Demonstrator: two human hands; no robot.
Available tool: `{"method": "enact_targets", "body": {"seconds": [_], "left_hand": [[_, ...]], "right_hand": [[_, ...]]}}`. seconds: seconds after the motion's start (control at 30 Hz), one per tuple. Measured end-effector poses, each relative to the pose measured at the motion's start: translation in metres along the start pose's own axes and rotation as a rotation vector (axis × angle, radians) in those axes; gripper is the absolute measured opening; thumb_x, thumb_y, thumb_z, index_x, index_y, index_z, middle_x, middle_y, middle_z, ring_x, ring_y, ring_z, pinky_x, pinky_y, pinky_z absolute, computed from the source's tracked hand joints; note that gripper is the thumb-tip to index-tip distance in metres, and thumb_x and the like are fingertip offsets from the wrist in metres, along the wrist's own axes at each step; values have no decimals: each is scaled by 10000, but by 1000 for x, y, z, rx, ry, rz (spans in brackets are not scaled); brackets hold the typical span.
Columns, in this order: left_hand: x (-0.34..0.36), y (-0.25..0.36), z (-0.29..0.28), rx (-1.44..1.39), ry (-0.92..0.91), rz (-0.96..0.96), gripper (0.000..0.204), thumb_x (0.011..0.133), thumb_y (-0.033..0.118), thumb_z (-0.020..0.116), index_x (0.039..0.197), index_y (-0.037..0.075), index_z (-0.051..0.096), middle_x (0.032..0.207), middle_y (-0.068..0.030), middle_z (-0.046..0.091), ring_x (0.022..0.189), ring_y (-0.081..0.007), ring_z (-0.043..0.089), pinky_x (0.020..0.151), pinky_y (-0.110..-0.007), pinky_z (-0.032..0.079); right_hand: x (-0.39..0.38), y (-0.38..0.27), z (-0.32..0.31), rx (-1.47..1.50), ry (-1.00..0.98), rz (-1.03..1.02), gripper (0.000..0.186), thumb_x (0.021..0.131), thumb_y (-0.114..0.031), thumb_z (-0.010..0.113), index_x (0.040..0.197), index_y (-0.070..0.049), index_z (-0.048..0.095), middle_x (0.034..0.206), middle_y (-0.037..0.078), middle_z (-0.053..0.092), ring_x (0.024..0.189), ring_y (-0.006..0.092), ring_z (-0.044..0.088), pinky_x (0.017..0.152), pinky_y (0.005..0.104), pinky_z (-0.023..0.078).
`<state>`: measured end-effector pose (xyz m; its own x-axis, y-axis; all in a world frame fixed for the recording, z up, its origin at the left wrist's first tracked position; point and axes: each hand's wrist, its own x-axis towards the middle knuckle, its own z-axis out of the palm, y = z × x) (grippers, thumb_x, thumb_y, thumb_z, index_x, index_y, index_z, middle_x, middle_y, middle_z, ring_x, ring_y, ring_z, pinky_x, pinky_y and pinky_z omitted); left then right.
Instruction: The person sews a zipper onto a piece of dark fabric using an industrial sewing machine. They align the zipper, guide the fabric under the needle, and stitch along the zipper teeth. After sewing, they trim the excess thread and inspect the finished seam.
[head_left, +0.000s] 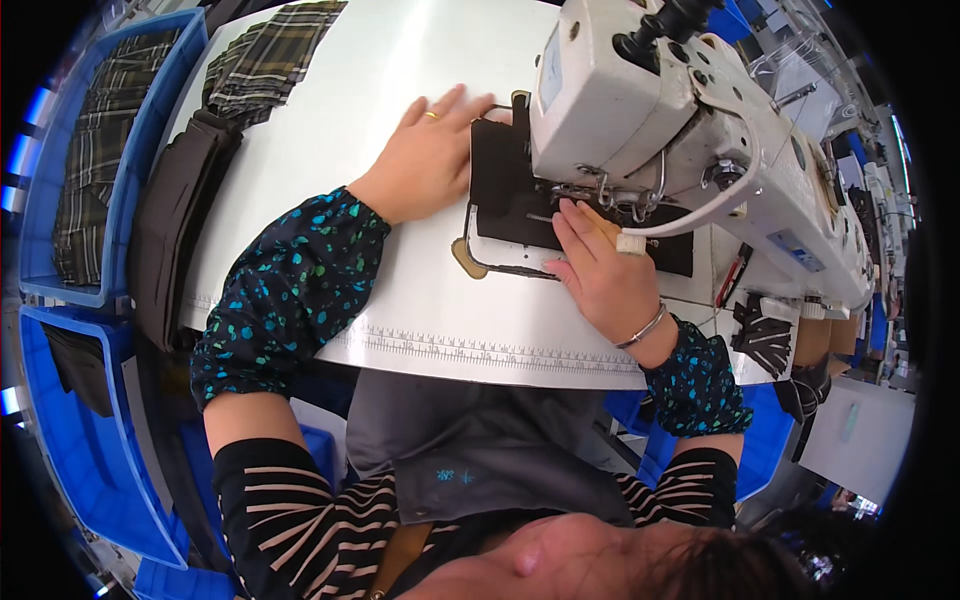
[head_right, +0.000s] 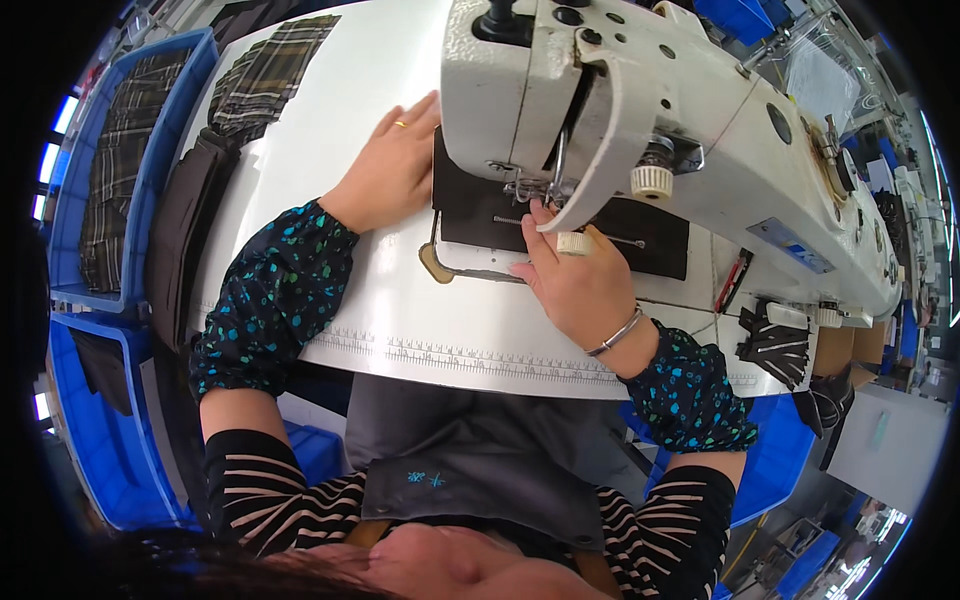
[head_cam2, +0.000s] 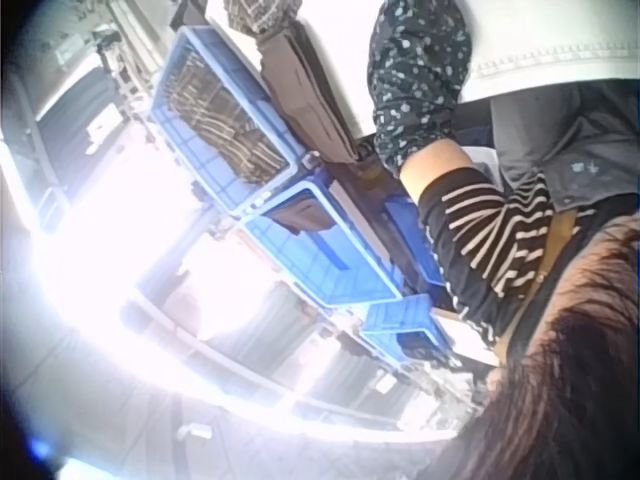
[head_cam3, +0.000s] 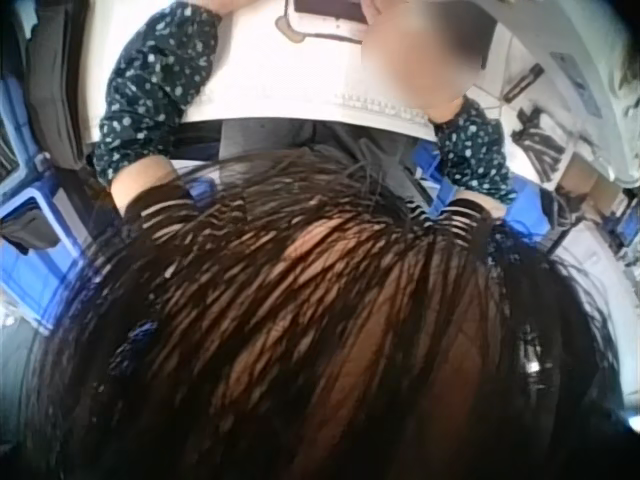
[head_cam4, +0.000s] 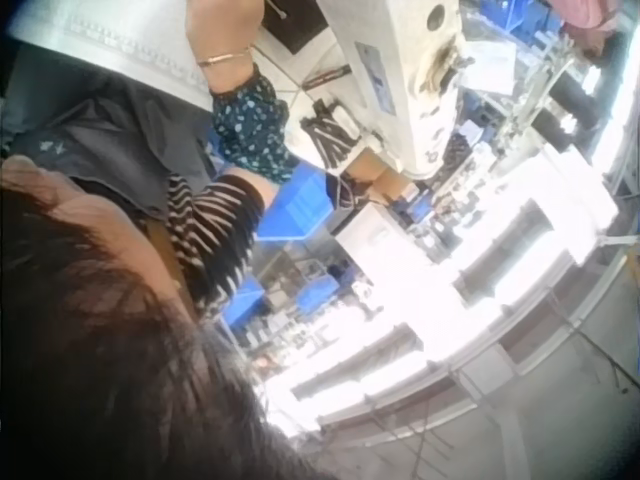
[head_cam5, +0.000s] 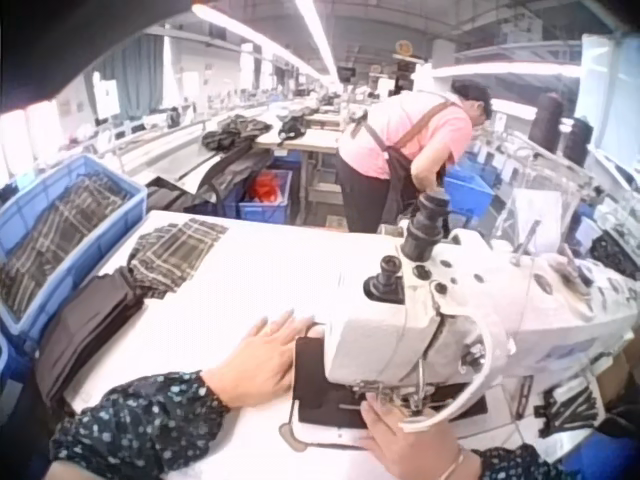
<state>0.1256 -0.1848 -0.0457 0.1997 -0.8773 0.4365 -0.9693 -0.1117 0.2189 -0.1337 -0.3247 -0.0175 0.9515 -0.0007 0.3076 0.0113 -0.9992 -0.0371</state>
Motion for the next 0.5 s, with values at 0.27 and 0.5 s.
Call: {"method": "enact_targets", "body": {"seconds": [0.27, 0.5], "left_hand": [[-27, 56, -46, -119, 171, 234, 300, 781, 8, 715, 1078, 50, 737, 1124, -77, 719, 1052, -271, 686, 914, -392, 547], [-42, 79, -23, 7, -74, 149, 360, 939, 196, 707, 1265, 43, 705, 1335, -88, 662, 1247, -271, 626, 1018, -387, 534]], "right_hand": [[-2, 0, 0, -50, -76, 12, 512, 877, -284, 772, 1292, 1, 675, 1412, 115, 639, 1291, 277, 627, 955, 374, 567], [-2, 5, 1, -19, -88, 51, 525, 870, -275, 779, 1304, -3, 662, 1409, 119, 635, 1281, 287, 627, 984, 384, 554]]}}
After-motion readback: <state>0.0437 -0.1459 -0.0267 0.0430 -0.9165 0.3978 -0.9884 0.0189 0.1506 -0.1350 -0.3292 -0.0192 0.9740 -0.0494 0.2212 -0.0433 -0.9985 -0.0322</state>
